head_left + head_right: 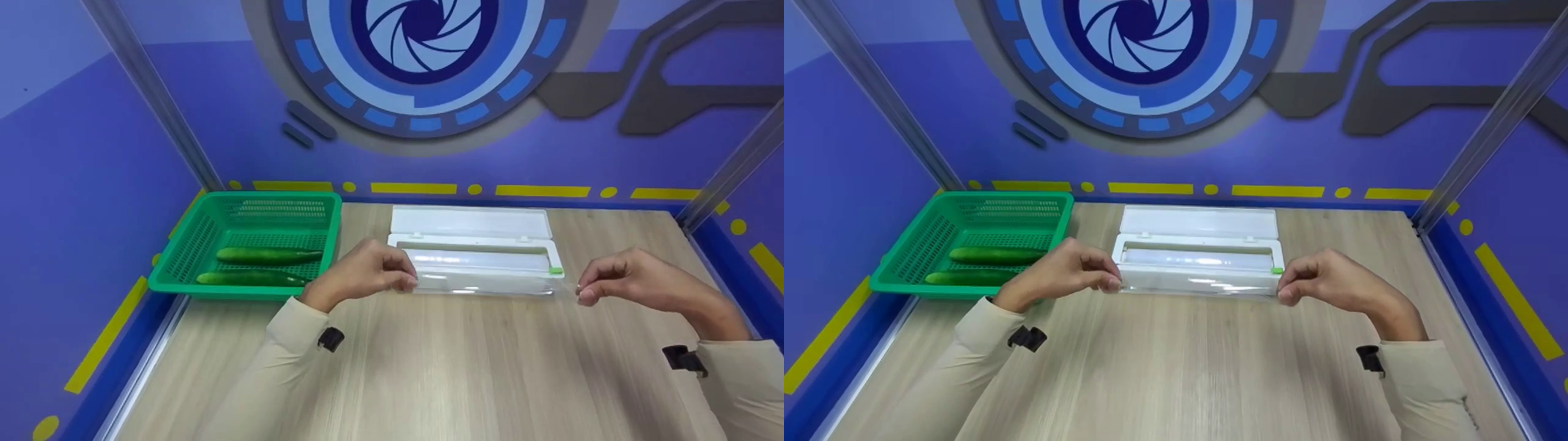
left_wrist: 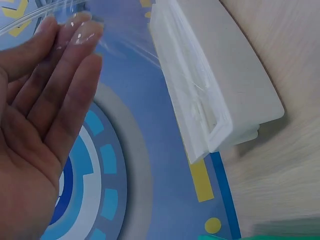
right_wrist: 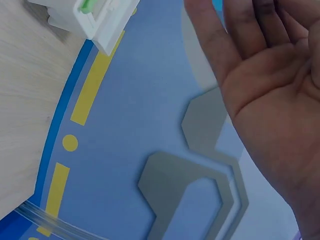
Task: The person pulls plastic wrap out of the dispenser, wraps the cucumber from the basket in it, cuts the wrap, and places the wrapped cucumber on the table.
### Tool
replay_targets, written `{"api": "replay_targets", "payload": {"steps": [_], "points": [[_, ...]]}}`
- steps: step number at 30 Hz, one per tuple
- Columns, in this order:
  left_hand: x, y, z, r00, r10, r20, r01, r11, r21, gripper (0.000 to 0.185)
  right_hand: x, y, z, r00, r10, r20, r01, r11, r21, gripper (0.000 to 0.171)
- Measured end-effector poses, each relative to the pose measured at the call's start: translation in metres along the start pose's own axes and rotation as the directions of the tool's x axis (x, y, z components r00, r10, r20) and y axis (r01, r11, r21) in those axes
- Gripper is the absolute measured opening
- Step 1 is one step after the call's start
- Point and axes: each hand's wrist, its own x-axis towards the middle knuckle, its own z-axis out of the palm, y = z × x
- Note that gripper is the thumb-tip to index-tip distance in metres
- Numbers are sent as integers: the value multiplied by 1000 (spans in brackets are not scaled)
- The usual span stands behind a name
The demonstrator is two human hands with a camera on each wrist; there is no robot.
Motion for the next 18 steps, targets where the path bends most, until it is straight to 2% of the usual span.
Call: {"api": "replay_targets", "payload": {"steps": [3, 9, 13, 18], "points": [[-2, -6, 3, 995, -50, 87, 52, 998, -26, 5, 1, 2, 4, 997, 38, 60, -40, 999, 32, 8], [-6, -22, 19, 967, -113, 230, 123, 992, -27, 5, 3, 13, 20, 982, 85, 167, -100, 991, 85, 6], [-6, -33, 33, 952, -135, 274, 145, 989, -18, 5, 2, 23, 35, 975, 100, 200, -125, 986, 114, 6], [-7, -43, 47, 942, -172, 287, 177, 984, 10, 5, 1, 35, 52, 972, 111, 208, -138, 983, 119, 5]]}}
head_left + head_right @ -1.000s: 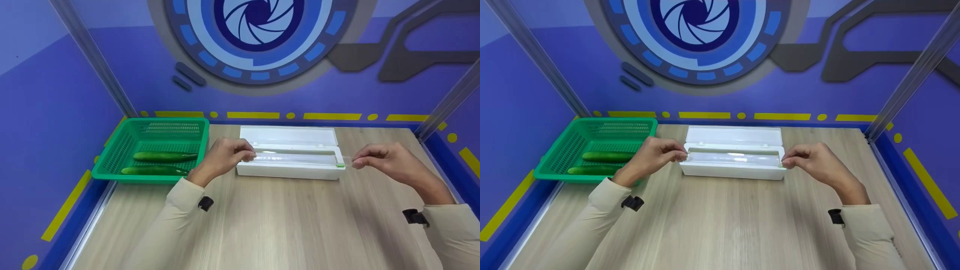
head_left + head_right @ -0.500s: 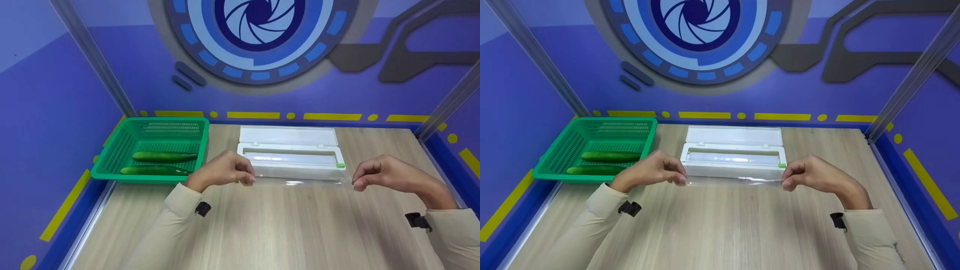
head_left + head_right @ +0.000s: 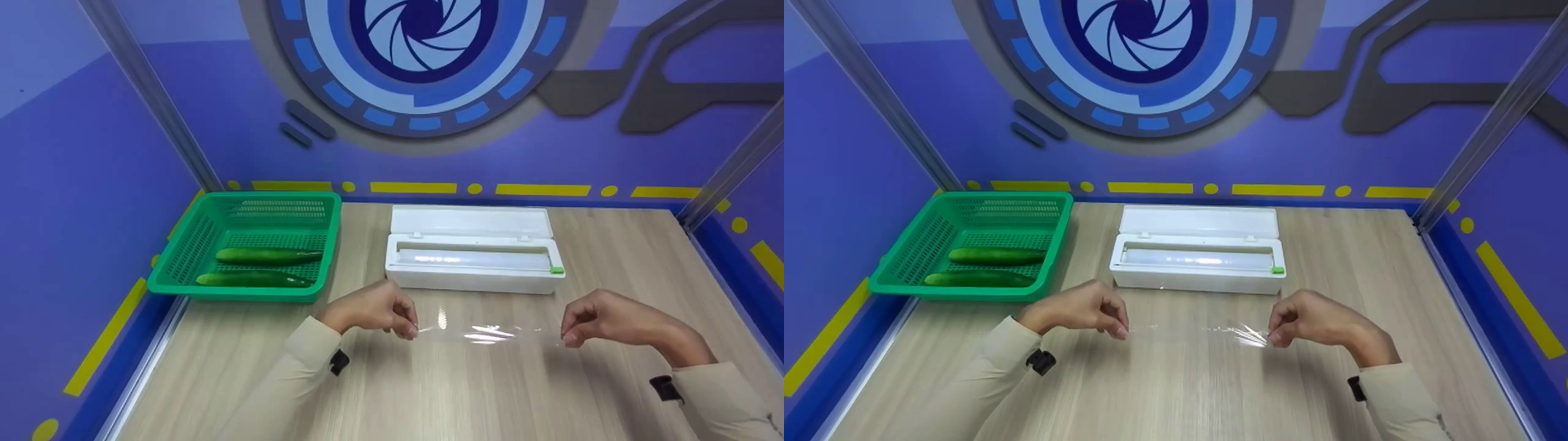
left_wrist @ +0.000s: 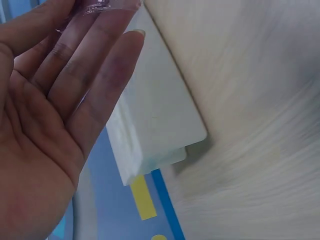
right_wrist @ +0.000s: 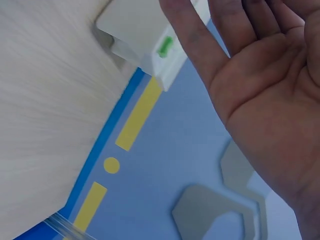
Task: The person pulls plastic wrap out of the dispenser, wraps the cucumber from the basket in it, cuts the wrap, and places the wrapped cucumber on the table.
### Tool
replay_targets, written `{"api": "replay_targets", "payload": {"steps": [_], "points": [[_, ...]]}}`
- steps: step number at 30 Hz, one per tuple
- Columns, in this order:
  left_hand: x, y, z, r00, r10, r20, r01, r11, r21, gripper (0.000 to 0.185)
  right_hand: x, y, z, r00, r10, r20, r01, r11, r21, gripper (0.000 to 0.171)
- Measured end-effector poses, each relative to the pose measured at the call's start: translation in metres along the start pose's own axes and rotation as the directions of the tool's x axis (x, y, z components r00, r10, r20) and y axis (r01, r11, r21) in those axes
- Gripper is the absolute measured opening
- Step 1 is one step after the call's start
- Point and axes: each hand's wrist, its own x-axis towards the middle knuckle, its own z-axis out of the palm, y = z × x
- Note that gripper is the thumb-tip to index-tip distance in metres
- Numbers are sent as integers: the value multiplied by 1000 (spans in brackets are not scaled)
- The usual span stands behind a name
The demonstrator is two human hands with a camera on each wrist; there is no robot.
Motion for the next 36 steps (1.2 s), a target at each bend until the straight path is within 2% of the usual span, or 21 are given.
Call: {"api": "replay_targets", "payload": {"steps": [4, 12, 20, 27, 36], "points": [[3, -8, 8, 1000, -22, 0, 22, 1000, 20, 7, 3, 11, 10, 1000, 1, -10, -1, 1000, -5, 4], [10, -22, 23, 1000, 16, -24, -15, 998, 62, 9, 9, 28, 27, 999, -9, -41, 7, 999, -53, 6], [13, -29, 33, 999, 0, -53, 8, 991, 133, 11, 13, 37, 39, 997, -25, -78, 19, 996, -82, 8], [11, -34, 40, 998, 5, -60, 4, 989, 150, 10, 13, 46, 49, 994, -41, -102, 31, 995, -95, 8], [5, -42, 48, 998, -14, -59, 25, 983, 185, 9, 10, 52, 59, 989, 13, -147, -20, 999, -44, 8]]}}
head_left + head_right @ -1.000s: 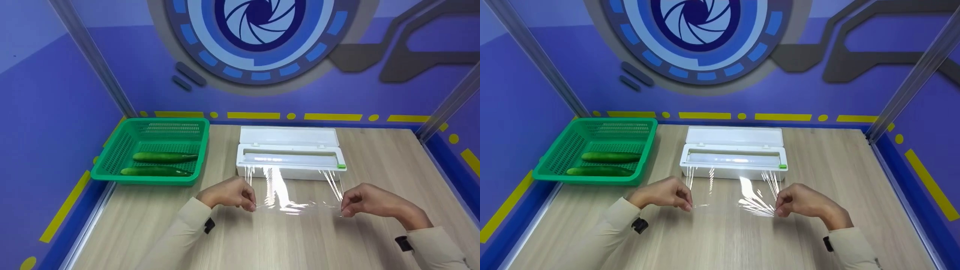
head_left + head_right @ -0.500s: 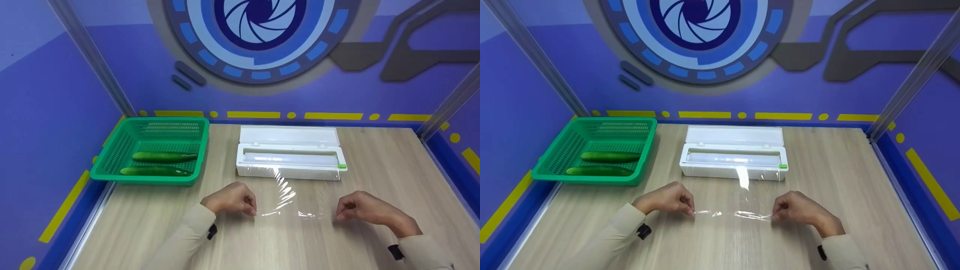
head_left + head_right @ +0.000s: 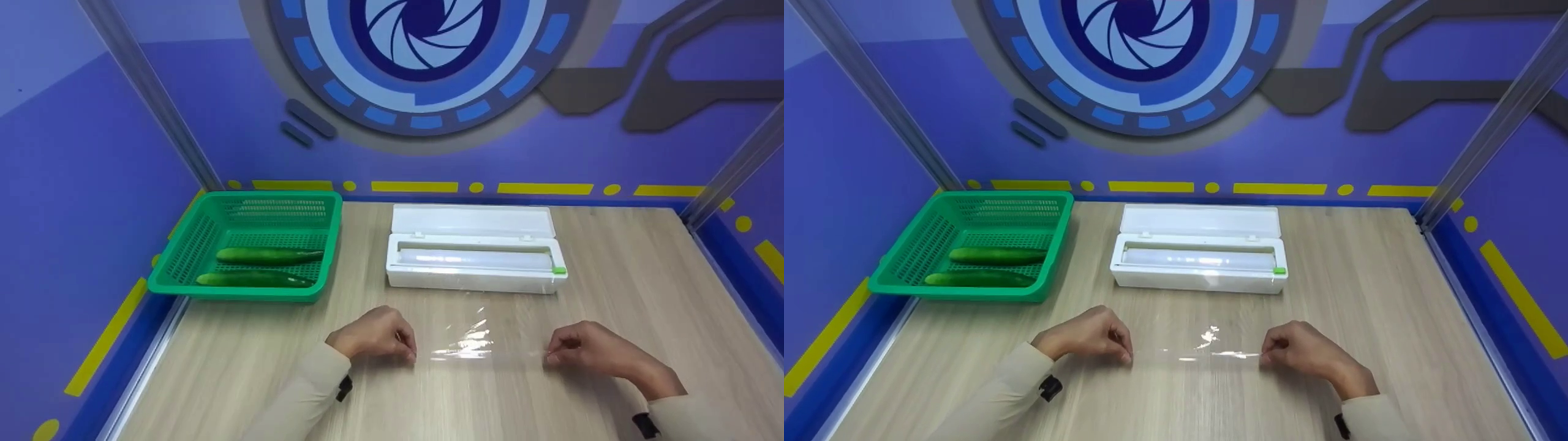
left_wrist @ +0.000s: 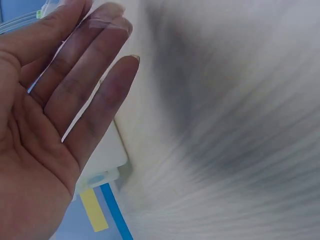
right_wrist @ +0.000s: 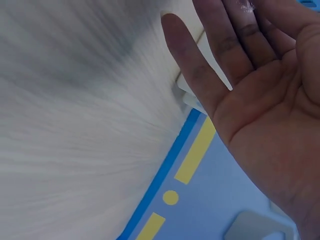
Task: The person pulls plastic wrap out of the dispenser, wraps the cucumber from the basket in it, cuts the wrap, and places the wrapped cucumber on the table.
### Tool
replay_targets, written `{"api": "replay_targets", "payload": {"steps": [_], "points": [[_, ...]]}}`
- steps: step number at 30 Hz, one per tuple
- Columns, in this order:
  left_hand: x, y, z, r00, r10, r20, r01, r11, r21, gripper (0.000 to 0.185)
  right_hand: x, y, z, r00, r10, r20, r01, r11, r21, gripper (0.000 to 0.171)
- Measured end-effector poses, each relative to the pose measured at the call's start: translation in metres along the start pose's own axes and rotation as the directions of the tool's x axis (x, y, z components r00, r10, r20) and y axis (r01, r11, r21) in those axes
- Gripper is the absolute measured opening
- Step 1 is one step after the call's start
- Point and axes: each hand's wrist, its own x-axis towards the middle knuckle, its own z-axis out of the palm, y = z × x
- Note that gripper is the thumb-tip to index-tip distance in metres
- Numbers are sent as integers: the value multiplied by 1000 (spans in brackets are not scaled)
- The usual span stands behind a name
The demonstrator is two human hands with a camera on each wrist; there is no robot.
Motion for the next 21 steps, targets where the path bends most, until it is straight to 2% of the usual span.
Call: {"api": "replay_targets", "payload": {"steps": [3, 9, 12, 14, 17, 21], "points": [[-2, -2, 4, 1000, 7, 5, -7, 1000, 23, 8, -2, 3, 6, 1000, 15, -26, -15, 1000, -4, 10], [-3, -1, 8, 999, 52, -7, -50, 991, 125, 6, -6, 9, 16, 989, -59, -132, 50, 996, -76, 13], [-4, 2, 10, 998, 60, -24, -55, 985, 162, 7, -5, 9, 22, 985, -56, -164, 38, 993, -109, 19], [-5, 3, 12, 998, 46, -42, -38, 987, 157, 12, -3, 9, 26, 983, -37, -178, 16, 993, -119, 24], [-7, 6, 17, 997, 6, -81, 3, 995, 103, 23, -2, 8, 32, 981, -12, -191, -12, 992, -124, 28], [-8, 8, 24, 988, -55, -141, 61, 997, 37, 43, -1, 8, 38, 980, 12, -199, -40, 990, -138, 26]]}}
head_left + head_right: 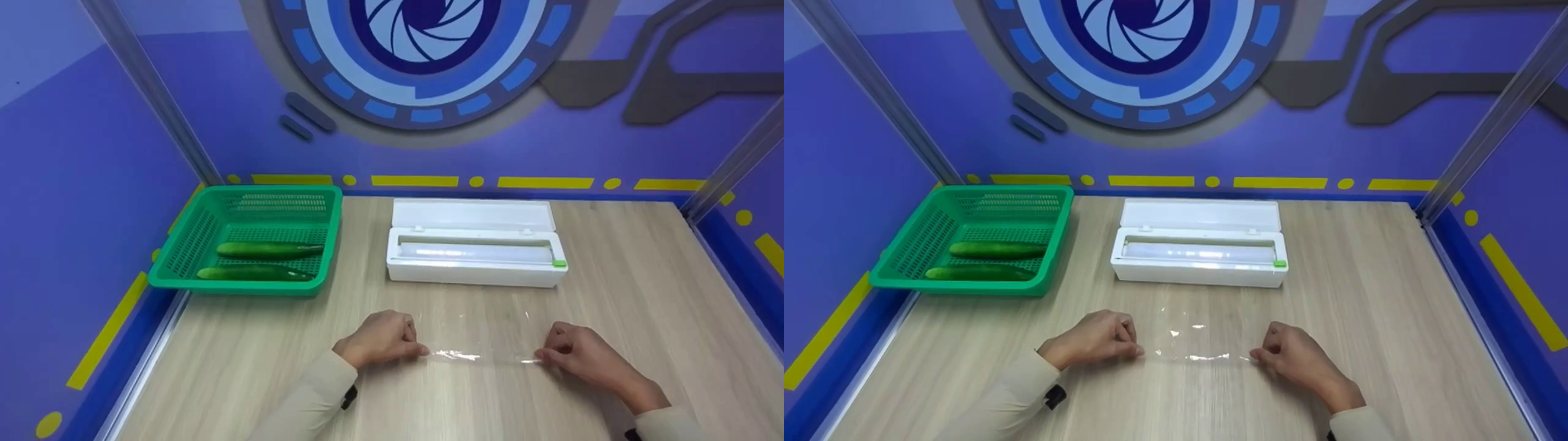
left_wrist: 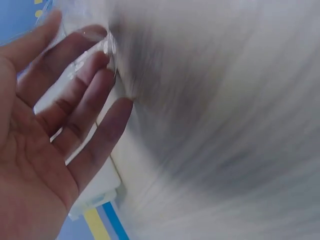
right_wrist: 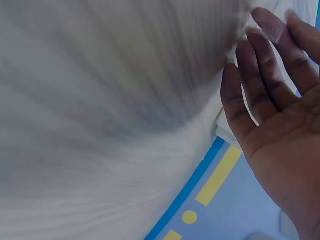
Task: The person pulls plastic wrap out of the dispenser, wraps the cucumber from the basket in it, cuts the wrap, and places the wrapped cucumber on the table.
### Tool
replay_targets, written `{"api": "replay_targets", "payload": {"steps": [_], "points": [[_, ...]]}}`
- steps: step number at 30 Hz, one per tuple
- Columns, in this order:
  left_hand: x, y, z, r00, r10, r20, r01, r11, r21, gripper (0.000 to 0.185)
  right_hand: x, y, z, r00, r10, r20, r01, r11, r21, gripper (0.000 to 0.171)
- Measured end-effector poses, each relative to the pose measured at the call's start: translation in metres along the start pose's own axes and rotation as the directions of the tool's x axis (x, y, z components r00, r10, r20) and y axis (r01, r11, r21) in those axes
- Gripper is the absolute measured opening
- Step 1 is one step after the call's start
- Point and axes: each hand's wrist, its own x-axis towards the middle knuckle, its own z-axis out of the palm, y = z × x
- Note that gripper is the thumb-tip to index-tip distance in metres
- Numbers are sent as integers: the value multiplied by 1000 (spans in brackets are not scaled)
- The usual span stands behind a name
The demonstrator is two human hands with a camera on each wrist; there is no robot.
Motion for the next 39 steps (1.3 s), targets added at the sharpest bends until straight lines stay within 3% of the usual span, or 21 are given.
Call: {"api": "replay_targets", "payload": {"steps": [3, 9, 13, 18, 22, 26, 30, 34, 39], "points": [[2, 1, 3, 999, -24, -47, 25, 1000, 11, 45, 1, 0, 0, 1000, 6, 5, -6, 1000, -20, 22], [4, 4, 7, 992, -64, -113, 72, 995, 64, 28, 1, 3, 1, 999, -29, 23, 30, 998, -60, 16], [5, 5, 9, 991, -77, -108, 89, 990, 112, 22, -1, 4, 2, 999, -33, 12, 34, 998, -59, 17], [7, 6, 9, 995, -48, -83, 63, 981, 186, 13, -3, 6, 3, 995, -89, -37, 87, 994, -60, 18], [6, 6, 9, 996, -40, -76, 54, 981, 188, 14, -3, 6, 4, 992, -117, -53, 113, 990, -79, 18], [6, 6, 7, 996, -53, -72, 65, 984, 166, 15, -3, 3, 4, 995, -81, -53, 75, 991, -107, 20], [6, 5, 5, 997, -42, -64, 51, 987, 154, 13, -3, 3, 4, 996, -53, -65, 46, 994, -103, 27], [5, 2, 5, 999, 1, -38, 6, 986, 165, 17, -5, 6, 4, 993, -80, -90, 71, 993, -97, 38], [-1, -2, 7, 999, 26, -22, -22, 983, 185, 25, -6, 11, 4, 989, -104, -109, 91, 989, -119, 65]]}}
